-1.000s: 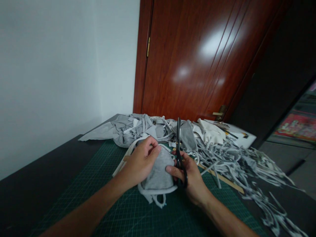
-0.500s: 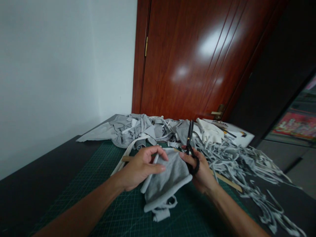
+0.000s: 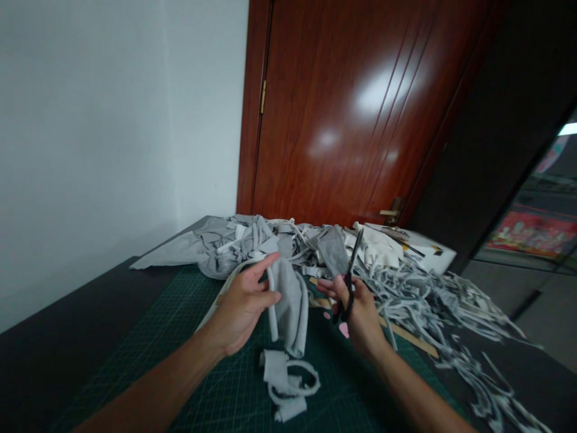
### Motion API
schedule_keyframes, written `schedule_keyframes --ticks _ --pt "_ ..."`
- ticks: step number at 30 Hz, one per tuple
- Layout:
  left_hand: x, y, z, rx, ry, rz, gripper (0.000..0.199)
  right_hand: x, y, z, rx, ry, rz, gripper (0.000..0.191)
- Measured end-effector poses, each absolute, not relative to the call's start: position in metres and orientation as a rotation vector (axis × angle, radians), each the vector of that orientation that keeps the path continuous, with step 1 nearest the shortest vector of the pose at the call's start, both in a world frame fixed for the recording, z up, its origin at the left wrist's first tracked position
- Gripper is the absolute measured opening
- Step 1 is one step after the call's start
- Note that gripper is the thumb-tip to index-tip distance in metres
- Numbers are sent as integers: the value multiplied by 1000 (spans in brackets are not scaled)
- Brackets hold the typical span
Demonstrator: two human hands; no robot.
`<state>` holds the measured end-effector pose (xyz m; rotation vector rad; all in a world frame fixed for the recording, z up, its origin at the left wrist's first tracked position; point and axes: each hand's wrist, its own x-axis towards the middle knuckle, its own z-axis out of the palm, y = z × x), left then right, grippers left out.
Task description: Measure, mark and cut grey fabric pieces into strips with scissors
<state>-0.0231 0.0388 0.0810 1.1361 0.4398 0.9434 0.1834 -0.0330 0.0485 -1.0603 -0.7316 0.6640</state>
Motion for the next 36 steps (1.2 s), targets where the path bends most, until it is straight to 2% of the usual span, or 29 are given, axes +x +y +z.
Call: schedule_keyframes --ticks 8,11,18,25,29,34,36 --pt "-12 29 71 1171 399 972 114 160 -41 43 -1108 -849 906 68" --pt "-9 28 67 1164 367 972 115 158 -42 44 -1099 -814 934 71" --pt "-7 28 63 1066 413 959 119 161 -44 48 -1037 -816 881 64" --pt "-6 26 60 1036 481 944 116 161 -45 49 -967 -876 927 70" --pt "-9 29 67 1041 397 931 106 165 -46 53 -947 -842 898 67" --pt "-15 36 69 1071 320 829 78 170 -46 55 -945 -822 869 67" --pt "-16 38 67 1076 308 784 74 172 -45 55 -961 -822 853 67"
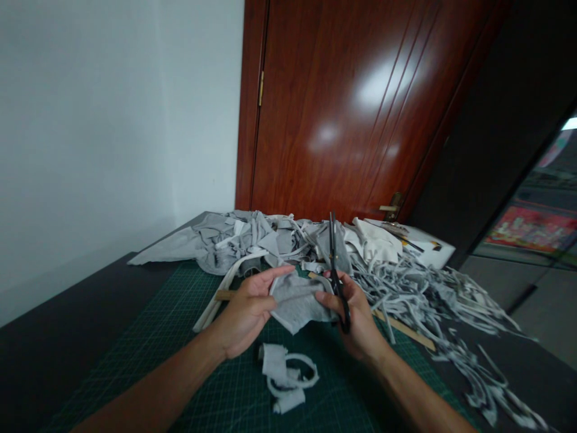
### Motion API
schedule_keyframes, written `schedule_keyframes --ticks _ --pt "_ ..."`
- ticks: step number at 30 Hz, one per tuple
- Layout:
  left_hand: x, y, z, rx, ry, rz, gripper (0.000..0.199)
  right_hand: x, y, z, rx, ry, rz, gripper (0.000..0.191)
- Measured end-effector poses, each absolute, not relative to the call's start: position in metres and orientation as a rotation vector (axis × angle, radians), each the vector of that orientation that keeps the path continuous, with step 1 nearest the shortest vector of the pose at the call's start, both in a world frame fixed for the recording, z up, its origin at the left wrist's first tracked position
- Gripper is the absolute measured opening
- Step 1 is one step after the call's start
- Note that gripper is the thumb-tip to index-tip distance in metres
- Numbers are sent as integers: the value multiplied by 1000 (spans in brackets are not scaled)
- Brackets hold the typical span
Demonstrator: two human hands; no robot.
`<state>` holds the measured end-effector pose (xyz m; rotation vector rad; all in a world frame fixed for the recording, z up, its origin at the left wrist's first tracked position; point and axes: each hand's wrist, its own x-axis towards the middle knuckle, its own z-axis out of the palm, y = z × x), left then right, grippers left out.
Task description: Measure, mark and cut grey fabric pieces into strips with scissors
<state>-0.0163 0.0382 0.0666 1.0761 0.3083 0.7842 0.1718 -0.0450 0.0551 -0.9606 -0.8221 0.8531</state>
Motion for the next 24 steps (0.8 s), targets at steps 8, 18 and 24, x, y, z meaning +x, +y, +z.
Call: schedule_keyframes --ticks 8,18,24 --pt "-19 37 67 1141 313 785 123 180 -42 52 -982 -823 821 72" --pt "-26 39 71 1231 306 728 140 185 -41 52 -1005 -807 764 71" --pt "-29 43 67 1331 278 665 140 185 -40 51 -988 -790 787 72"
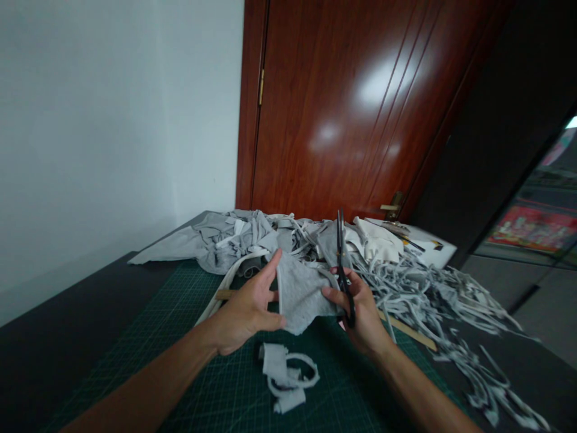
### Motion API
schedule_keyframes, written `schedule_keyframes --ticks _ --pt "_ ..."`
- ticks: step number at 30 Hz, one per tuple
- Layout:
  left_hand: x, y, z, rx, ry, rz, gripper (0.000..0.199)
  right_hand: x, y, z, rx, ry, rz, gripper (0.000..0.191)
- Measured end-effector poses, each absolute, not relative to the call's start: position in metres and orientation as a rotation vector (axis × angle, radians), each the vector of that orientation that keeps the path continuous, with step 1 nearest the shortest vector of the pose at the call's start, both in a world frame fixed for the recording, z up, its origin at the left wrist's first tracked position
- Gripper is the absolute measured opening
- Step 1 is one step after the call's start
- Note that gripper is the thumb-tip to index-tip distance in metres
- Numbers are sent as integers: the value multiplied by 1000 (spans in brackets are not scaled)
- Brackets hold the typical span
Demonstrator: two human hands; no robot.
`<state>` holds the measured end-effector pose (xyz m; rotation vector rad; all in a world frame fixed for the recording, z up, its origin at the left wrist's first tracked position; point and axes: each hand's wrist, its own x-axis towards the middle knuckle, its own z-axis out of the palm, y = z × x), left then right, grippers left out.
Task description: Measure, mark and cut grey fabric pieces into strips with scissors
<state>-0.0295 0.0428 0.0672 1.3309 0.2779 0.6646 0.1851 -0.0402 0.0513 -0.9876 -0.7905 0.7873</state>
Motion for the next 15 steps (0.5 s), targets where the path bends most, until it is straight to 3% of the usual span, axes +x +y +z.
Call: schedule_keyframes --ticks 15 --pt "-35 48 68 1388 229 618 141 184 -42 50 -1116 -869 715 69"
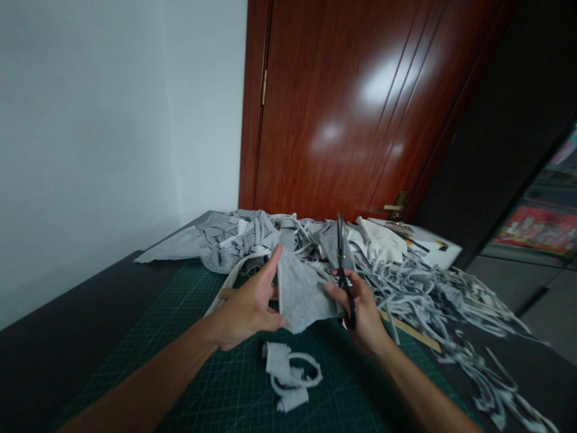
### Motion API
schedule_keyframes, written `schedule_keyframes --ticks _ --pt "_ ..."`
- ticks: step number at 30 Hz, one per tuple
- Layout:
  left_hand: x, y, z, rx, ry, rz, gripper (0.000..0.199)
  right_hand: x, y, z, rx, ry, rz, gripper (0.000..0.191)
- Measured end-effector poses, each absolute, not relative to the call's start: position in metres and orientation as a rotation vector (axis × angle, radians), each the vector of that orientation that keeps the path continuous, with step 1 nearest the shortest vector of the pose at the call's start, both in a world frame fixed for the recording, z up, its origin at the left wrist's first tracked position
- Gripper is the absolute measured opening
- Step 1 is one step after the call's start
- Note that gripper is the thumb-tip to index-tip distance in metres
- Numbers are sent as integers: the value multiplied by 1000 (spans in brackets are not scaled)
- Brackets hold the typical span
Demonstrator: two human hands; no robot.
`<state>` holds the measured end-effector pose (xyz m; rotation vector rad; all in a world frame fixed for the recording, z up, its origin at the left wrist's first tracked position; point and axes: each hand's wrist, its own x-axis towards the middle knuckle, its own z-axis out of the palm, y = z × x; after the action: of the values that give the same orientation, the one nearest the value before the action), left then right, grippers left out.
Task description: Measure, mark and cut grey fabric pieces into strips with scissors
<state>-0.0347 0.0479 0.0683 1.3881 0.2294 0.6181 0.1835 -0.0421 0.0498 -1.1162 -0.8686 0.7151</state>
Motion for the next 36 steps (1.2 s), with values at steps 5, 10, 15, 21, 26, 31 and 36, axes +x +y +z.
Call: schedule_keyframes --ticks 5,10,15,21,26,31,36 --pt "-40 55 75 1416 213 733 143 183 -46 51 -1128 -981 753 67" --pt "-51 63 87 1437 246 852 145 182 -48 54 -1186 -1110 737 68" --pt "-64 71 99 1433 292 974 148 183 -56 62 -1160 -1282 781 65" --pt "-79 80 110 1444 349 1084 151 183 -66 60 -1009 -1579 1221 75" --pt "-86 84 112 1479 339 1133 151 182 -68 52 -987 -1628 1359 75" --pt "-87 85 112 1491 335 1125 150 195 -68 48 -991 -1585 1433 73" --pt "-88 87 112 1485 329 1109 151 196 -69 51 -1026 -1610 1471 67"
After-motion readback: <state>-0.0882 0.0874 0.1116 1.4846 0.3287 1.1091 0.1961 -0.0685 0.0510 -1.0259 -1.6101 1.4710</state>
